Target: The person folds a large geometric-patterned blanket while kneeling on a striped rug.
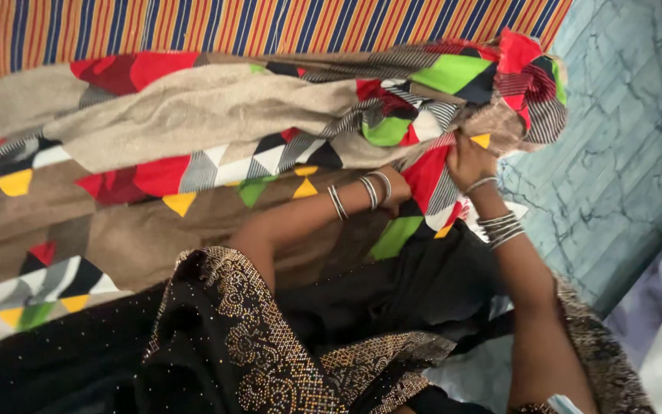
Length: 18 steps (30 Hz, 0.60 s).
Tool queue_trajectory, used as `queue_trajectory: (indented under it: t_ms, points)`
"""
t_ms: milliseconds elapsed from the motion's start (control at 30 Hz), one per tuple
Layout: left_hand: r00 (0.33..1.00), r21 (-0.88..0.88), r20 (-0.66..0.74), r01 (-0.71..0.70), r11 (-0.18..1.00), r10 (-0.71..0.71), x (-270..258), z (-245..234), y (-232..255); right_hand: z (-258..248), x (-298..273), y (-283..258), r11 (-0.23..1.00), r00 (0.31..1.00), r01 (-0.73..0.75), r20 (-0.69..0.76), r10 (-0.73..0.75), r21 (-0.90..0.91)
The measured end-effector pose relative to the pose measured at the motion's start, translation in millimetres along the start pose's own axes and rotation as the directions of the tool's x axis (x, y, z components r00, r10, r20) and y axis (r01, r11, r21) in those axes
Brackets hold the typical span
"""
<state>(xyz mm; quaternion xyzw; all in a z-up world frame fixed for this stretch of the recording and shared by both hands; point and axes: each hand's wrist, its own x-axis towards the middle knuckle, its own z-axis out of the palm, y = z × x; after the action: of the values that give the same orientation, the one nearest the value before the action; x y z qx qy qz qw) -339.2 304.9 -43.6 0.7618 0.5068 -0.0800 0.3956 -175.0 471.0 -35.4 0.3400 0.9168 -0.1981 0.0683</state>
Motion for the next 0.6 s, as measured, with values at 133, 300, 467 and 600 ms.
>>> queue_trajectory:
  t_ms: [133, 300, 467, 600]
  points:
    - [0.988, -0.017, -0.136, 0.077, 0.997, -0.079, -10, 20, -1, 25, 4, -9, 0.996, 0.987, -0.052, -0.158, 0.04, -0.077]
    - [0.994, 0.136, -0.107, -0.02, 0.99, 0.035, -64, 17, 0, 48, -2, -20, 0.982, 0.963, -0.084, -0.265, 0.037, -0.168]
    - [0.924, 0.334, 0.172, 0.272, 0.903, -0.342, -253, -56, 24, 56, -29, -37, 0.991, 0.933, -0.076, -0.358, 0.031, -0.112]
    - [0.696, 0.102, 0.028, 0.712, 0.695, -0.717, -434, -104, 46, 60, -26, -46, 0.975, 0.924, -0.163, -0.371, 0.098, -0.149]
